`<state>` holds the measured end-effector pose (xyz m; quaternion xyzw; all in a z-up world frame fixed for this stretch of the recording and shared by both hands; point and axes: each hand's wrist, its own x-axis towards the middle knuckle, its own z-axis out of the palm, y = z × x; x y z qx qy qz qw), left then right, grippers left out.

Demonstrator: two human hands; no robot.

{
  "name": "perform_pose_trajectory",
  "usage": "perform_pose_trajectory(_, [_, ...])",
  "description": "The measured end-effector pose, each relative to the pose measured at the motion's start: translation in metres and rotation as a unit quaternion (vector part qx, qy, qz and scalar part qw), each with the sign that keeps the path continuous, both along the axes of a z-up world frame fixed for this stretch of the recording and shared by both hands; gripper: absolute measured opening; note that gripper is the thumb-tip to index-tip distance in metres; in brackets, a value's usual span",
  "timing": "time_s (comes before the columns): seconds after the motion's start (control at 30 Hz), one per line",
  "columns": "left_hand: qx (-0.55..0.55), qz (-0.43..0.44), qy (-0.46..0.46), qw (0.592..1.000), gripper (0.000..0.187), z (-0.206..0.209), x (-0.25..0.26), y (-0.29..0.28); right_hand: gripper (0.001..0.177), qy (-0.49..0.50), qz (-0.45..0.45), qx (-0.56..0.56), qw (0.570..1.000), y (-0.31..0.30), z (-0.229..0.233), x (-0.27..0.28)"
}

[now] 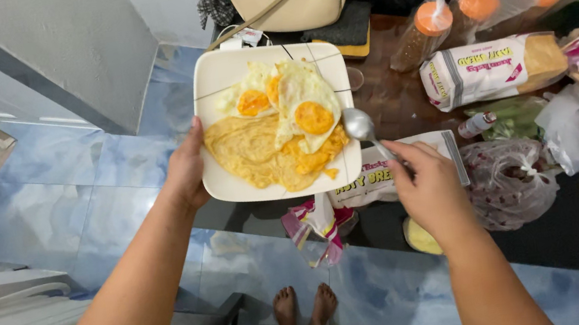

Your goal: The person unties the plastic bag and removes slices of bread, placing them on a plate. The person then uses a spoon to transfer fried eggs and omelet pieces from a larger plate onto the bread slices to assemble a sandwich.

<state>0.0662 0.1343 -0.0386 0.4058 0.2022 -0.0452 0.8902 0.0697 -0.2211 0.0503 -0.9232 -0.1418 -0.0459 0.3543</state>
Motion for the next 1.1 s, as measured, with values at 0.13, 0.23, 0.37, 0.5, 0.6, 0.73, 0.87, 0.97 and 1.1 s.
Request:
perform_pose_trajectory(0.13, [0.032, 0.007, 0.016, 0.999, 0.064, 0.001, 0.002, 0.011, 0.035, 0.020, -0.004, 0.004, 1.000, 0.018, -0.003, 0.004])
perform_pose_trajectory(0.23, [0.012, -0.009, -0.006, 1.000, 0.064, 0.000, 0.002, 0.018, 0.036, 0.036, -0.010, 0.019, 0.999, 0.030, -0.005, 0.007])
perform_pose_trajectory(0.37, [0.035, 0.007, 0.020, 0.999, 0.064, -0.006, -0.003, 0.024, 0.034, 0.042, 0.021, 0.049, 0.998, 0.039, -0.008, 0.006])
perform_pose_trajectory(0.5, [0.014, 0.018, -0.013, 1.000, 0.063, -0.009, -0.005, 0.023, 0.034, 0.063, 0.024, 0.039, 0.997, 0.039, -0.005, 0.010])
perform_pose_trajectory(0.6, [0.014, 0.016, -0.001, 1.000, 0.063, -0.007, 0.000, 0.020, 0.035, 0.078, 0.035, 0.054, 0.995, 0.034, -0.003, 0.015])
perform_pose_trajectory(0.73, [0.000, 0.010, -0.004, 1.000, 0.063, -0.005, 0.001, 0.019, 0.035, 0.102, 0.045, 0.091, 0.990, 0.040, -0.007, 0.015])
perform_pose_trajectory(0.87, [0.025, 0.022, -0.006, 0.999, 0.063, -0.005, 0.004, 0.020, 0.035, 0.108, 0.051, 0.103, 0.988, 0.050, -0.002, 0.015])
perform_pose_trajectory(0.97, [0.012, 0.012, 0.011, 1.000, 0.065, -0.003, 0.003, 0.022, 0.035, 0.098, 0.055, 0.104, 0.988, 0.059, 0.004, 0.012])
perform_pose_trajectory(1.1, [-0.002, 0.005, -0.001, 1.000, 0.064, 0.003, 0.003, 0.029, 0.038, 0.106, 0.038, 0.103, 0.988, 0.072, 0.011, 0.002])
